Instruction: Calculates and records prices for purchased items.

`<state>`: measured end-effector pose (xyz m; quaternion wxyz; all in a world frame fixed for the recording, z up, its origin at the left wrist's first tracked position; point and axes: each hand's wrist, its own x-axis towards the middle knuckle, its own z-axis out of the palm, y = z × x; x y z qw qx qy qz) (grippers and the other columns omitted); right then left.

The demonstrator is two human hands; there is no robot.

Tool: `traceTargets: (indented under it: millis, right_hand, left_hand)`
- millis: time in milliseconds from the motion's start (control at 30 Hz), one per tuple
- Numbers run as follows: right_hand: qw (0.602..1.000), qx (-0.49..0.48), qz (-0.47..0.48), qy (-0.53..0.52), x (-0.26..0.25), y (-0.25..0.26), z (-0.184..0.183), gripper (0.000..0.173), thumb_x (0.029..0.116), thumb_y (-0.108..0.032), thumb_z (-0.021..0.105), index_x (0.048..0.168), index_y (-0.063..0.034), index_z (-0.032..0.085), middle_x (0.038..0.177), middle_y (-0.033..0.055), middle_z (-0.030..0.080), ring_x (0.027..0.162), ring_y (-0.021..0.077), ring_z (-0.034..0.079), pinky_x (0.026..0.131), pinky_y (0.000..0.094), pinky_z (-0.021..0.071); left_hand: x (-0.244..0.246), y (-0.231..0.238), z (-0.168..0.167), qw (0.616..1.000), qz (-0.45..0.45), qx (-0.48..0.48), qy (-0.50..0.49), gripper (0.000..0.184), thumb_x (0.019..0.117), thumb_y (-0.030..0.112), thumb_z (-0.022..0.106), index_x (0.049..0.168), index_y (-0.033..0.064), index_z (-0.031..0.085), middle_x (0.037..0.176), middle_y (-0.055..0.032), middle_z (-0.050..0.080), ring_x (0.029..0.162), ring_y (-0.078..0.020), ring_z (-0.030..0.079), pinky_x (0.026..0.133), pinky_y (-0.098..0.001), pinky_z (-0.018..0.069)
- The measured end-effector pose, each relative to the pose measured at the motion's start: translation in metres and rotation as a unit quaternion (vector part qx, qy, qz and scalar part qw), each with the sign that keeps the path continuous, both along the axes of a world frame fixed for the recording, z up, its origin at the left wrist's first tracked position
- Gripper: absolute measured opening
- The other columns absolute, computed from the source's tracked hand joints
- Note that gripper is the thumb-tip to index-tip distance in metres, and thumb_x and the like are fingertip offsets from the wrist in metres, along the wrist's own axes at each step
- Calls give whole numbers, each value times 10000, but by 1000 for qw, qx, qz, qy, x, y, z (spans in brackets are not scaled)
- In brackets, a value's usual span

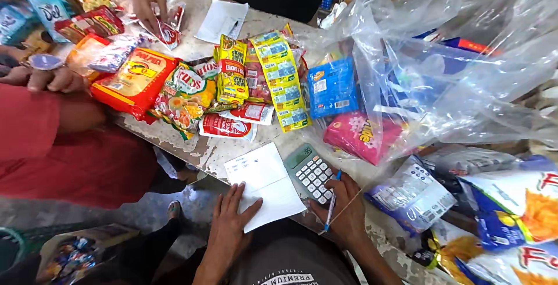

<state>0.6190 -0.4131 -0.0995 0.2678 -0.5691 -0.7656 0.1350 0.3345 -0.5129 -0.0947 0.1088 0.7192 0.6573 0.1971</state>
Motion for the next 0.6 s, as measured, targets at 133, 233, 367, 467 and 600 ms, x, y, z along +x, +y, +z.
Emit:
traceTargets:
  millis: [133,233,367,467,600]
  right_hand:
    - [995,55,34,77,-4,5,15,489,904,-549,685,1118,-110,699,1281,204,648,1212,366,595,1023,541,454]
    - [956,-32,121,266,-28,9,35,607,1061,-523,418,1300,-11,638,1311,165,631,1247,217,580,1051,379,487]
    - [884,-139,207,397,-75,34,43,390,1069,-237,476,1211,67,675,1073,105,726,981,143,693,906,334,583]
    - [865,-185,217,413,-112,49,33,189,973,-29,565,1072,59,700,854,55,727,770,93,688,748,269,594]
    - [878,-197,174,400,-143,57,20,111,845,14,664,954,3,679,747,25,692,645,69,647,605,231,561]
  left_hand:
    - [13,-3,2,1000,4,16,-6,349,873,438,686,1201,338,750,1499,-195,527,1427,-434,441,1112,-766,260]
    - [14,1,-6,1000,3,-1,-9,587,754,429,741,1330,335,673,1522,-171,508,1442,-424,424,1112,-767,259]
    - [14,8,-13,1000,16,-9,21,781,714,351,791,1459,264,572,1517,-89,531,1420,-360,465,1124,-714,289]
    - [14,10,-17,1000,27,0,11,755,710,324,802,1435,270,597,1504,-57,547,1410,-334,482,1117,-710,301]
    - [16,10,-18,999,43,10,-26,670,740,298,754,1398,280,628,1509,-61,542,1399,-331,494,1097,-671,346]
